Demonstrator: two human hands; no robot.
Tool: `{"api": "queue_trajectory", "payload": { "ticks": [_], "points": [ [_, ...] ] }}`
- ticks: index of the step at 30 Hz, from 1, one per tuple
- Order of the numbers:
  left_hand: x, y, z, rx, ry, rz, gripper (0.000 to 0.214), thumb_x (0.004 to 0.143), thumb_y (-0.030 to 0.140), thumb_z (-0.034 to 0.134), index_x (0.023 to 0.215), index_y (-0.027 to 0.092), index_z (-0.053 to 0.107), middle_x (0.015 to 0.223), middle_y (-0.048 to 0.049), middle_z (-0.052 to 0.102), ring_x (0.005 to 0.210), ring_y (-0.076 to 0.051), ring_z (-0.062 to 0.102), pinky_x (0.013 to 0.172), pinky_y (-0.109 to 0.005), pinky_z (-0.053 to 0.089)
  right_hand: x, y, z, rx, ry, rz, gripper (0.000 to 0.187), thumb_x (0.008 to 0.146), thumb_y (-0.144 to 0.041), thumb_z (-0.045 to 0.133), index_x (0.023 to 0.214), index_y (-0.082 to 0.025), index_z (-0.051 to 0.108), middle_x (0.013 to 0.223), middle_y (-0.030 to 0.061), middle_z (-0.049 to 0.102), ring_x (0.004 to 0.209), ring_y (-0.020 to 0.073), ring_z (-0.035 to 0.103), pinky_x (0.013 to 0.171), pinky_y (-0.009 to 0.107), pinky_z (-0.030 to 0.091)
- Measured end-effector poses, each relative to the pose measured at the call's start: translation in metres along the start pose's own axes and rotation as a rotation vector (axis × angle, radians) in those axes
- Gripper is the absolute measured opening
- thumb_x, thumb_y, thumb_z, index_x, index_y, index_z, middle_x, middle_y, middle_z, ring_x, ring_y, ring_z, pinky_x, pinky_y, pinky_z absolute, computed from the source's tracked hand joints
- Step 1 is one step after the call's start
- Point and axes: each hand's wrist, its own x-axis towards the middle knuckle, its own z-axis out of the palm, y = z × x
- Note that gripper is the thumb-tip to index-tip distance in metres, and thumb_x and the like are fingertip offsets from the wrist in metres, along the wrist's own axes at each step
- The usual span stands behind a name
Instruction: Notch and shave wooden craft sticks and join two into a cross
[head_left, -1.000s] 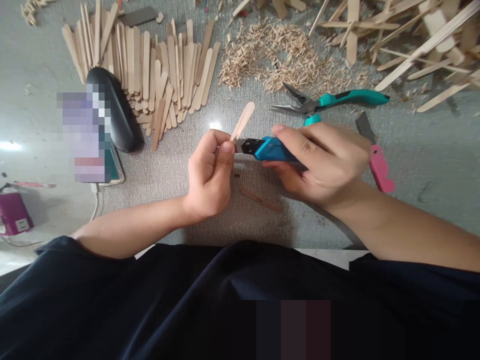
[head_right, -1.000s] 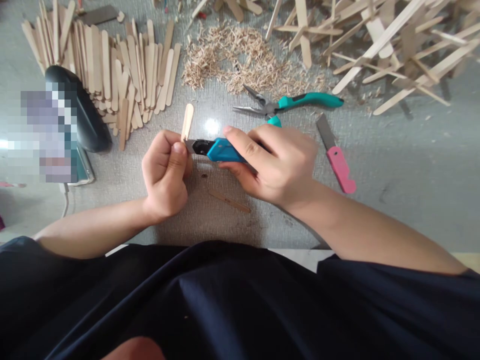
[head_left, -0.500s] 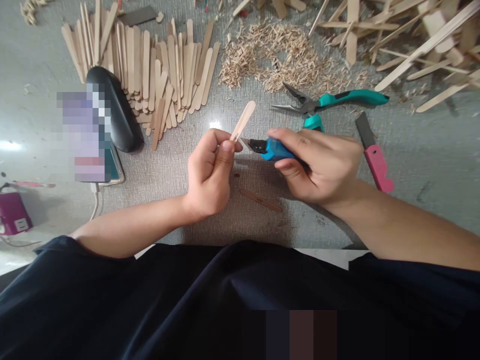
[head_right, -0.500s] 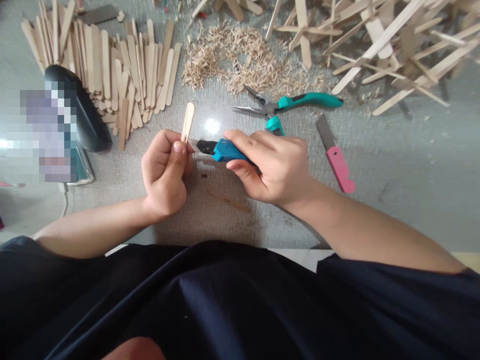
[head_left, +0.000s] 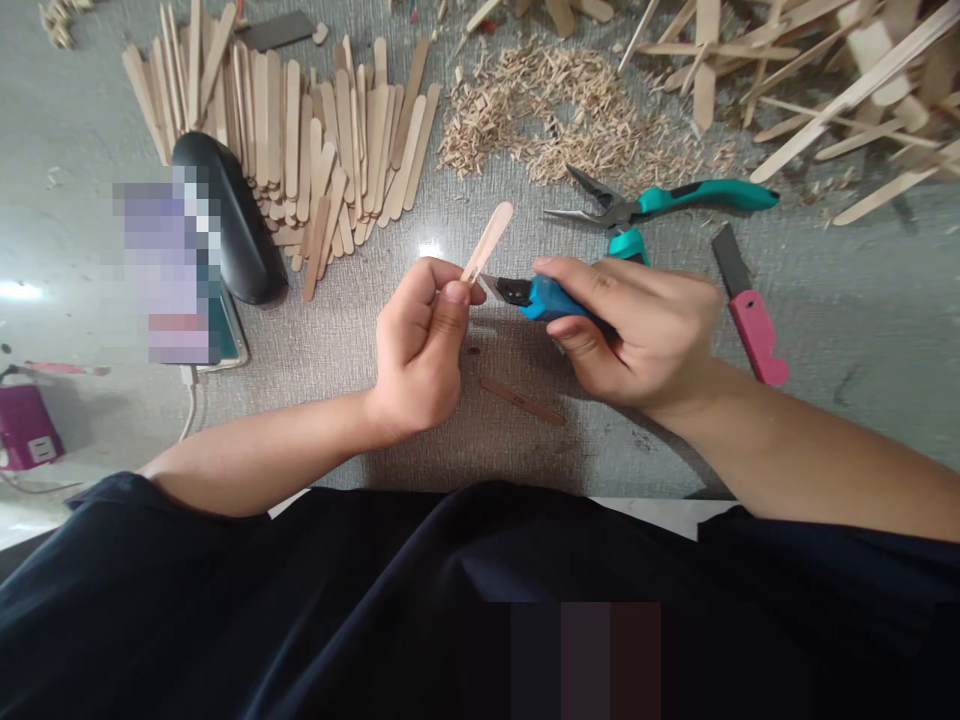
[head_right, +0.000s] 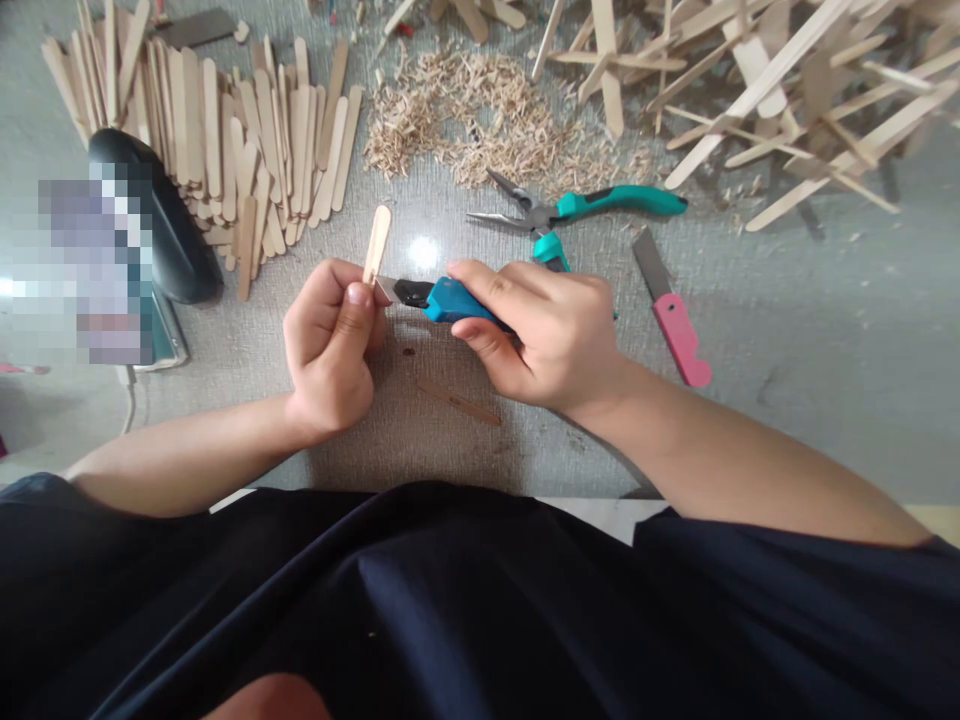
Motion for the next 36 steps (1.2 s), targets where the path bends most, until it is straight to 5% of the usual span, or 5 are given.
{"api": "queue_trajectory", "payload": {
  "ticks": [24, 29, 33, 36],
  "points": [
    [0.001, -0.001, 0.000, 0.015, 0.003, -0.016, 0.038, 0.120, 0.052, 0.061, 0.094, 0.025, 0.064, 0.083, 0.0003, 0.069, 0.067, -0.010, 0.060, 0.061, -0.027, 0.049, -0.001, 0.000, 0.002, 0.021, 0.025, 0.005, 0.065, 0.120, -0.071, 0.045, 0.146, -0.026, 0.084, 0.090, 0.0092, 0.083, 0.074, 0.0238, 0.076, 0.064, 0.038, 0.053],
    [0.002, 0.002, 0.001, 0.001, 0.003, -0.003, 0.036, 0.121, 0.049, 0.060, 0.094, 0.025, 0.063, 0.068, 0.0053, 0.053, 0.054, -0.009, 0.047, 0.051, -0.025, 0.039, 0.001, -0.001, 0.006, 0.087, 0.117, -0.009, 0.056, 0.120, -0.067, 0.049, 0.144, -0.028, 0.082, 0.094, 0.0083, 0.084, 0.075, 0.0236, 0.077, 0.066, 0.038, 0.056],
    [0.001, 0.014, -0.003, 0.091, -0.224, 0.004, 0.031, 0.120, 0.038, 0.059, 0.093, 0.023, 0.064, 0.065, 0.0056, 0.056, 0.051, -0.007, 0.048, 0.048, -0.022, 0.036, 0.006, -0.006, 0.010, 0.355, 0.342, 0.042, 0.057, 0.108, -0.080, 0.066, 0.139, -0.033, 0.075, 0.075, -0.0003, 0.074, 0.051, 0.0184, 0.059, 0.056, 0.037, 0.050],
    [-0.003, 0.021, -0.007, 0.190, -0.483, -0.006, 0.022, 0.116, 0.029, 0.061, 0.097, 0.021, 0.067, 0.067, 0.0055, 0.063, 0.051, -0.006, 0.050, 0.050, -0.021, 0.038, 0.009, -0.011, 0.009, 0.472, 0.300, 0.116, 0.033, 0.106, -0.063, 0.079, 0.115, -0.032, 0.078, 0.069, -0.0040, 0.070, 0.050, 0.0154, 0.060, 0.055, 0.034, 0.048]
  ]
}}
